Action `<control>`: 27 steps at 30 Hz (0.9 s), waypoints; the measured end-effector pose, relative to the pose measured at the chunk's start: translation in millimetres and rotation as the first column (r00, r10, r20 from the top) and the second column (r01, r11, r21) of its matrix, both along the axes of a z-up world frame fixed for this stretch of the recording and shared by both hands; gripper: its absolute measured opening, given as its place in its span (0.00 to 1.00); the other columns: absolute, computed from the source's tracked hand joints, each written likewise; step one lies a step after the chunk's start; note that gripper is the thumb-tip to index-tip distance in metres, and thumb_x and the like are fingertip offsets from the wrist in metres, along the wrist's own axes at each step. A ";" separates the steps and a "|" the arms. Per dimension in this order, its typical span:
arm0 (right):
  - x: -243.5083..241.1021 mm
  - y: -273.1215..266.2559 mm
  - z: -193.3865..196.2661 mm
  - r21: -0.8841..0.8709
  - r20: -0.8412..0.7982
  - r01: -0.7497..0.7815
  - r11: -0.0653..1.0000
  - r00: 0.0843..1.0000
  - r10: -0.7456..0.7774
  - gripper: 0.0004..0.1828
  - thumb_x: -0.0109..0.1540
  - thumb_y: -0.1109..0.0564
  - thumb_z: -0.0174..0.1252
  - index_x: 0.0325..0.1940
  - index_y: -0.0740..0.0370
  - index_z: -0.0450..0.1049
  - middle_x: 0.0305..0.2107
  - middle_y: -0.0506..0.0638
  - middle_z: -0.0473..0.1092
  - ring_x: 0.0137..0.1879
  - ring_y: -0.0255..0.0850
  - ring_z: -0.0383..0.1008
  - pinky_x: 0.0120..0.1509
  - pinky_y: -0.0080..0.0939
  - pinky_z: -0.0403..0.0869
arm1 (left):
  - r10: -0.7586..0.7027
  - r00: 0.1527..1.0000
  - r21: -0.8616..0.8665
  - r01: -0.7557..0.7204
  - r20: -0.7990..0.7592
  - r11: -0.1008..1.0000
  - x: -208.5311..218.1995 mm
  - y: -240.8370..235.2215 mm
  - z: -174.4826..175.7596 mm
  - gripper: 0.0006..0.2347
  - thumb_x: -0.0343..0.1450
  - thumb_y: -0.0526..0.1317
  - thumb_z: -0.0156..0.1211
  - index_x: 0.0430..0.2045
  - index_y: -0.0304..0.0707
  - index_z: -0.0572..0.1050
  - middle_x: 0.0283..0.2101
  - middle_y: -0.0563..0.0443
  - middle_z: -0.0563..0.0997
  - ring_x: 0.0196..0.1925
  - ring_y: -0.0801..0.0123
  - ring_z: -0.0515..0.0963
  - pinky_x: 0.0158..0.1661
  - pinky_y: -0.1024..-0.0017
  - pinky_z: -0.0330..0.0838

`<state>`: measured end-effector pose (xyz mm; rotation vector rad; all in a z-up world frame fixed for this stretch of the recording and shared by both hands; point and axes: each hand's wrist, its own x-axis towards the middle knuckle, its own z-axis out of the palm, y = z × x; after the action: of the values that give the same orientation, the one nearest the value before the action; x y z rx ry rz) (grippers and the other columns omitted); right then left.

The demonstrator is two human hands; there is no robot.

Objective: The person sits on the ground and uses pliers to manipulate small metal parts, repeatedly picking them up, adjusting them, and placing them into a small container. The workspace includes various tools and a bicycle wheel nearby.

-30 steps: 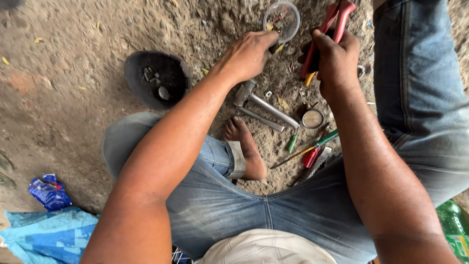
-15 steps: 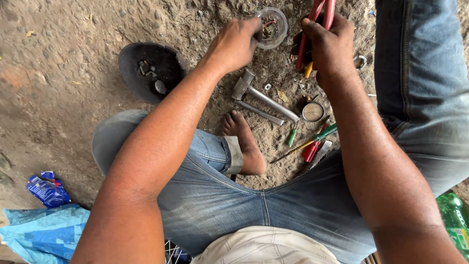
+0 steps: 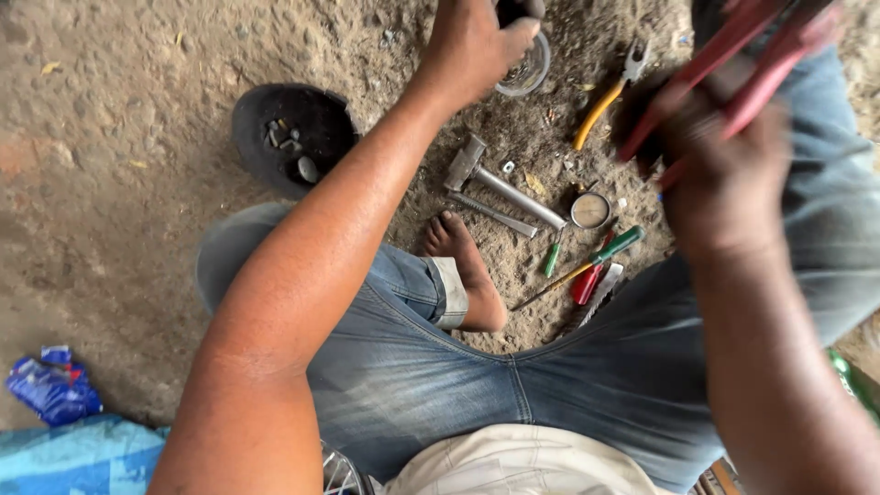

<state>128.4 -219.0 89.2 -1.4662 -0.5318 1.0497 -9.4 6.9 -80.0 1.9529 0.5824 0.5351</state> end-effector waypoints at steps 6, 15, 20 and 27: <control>-54.8 7.4 -100.1 -0.401 -0.125 0.004 0.916 0.990 -0.058 0.13 0.68 0.51 0.59 0.50 0.63 0.74 0.33 0.51 0.76 0.34 0.38 0.76 0.34 0.37 0.75 | 0.026 0.996 -0.085 -0.019 0.081 0.996 -7.4 -9.7 15.9 0.07 0.71 0.27 0.67 0.29 0.41 0.77 0.32 0.54 0.83 0.33 0.75 0.85 0.36 0.75 0.85; -53.9 5.0 -147.4 -0.442 0.122 -0.210 0.872 0.949 0.291 0.16 0.70 0.50 0.56 0.53 0.65 0.74 0.36 0.55 0.77 0.40 0.42 0.79 0.47 0.46 0.82 | 0.232 0.944 -0.146 -0.201 0.236 0.969 -16.2 -16.5 9.4 0.09 0.69 0.27 0.69 0.29 0.43 0.76 0.30 0.60 0.81 0.32 0.82 0.81 0.34 0.80 0.81; -54.8 2.8 -154.8 -0.442 0.197 -0.265 0.857 0.904 0.380 0.15 0.71 0.50 0.55 0.54 0.64 0.73 0.37 0.54 0.77 0.43 0.42 0.79 0.52 0.48 0.80 | 0.208 0.954 -0.190 -0.169 0.214 0.967 -14.5 -18.3 5.9 0.10 0.70 0.24 0.67 0.27 0.42 0.74 0.30 0.60 0.81 0.31 0.83 0.79 0.32 0.81 0.79; -52.6 1.1 -152.8 -0.436 0.154 -0.269 0.859 0.918 0.366 0.17 0.70 0.49 0.56 0.57 0.63 0.73 0.38 0.54 0.78 0.45 0.42 0.80 0.55 0.49 0.81 | 0.196 0.961 0.079 -0.214 0.196 0.974 -7.0 -23.6 -3.1 0.11 0.68 0.23 0.65 0.26 0.43 0.71 0.29 0.60 0.77 0.30 0.83 0.79 0.30 0.83 0.80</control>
<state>75.8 -217.9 -63.6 -1.9328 -0.7791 1.3147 -16.4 -16.7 -83.1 1.9189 0.6523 0.8837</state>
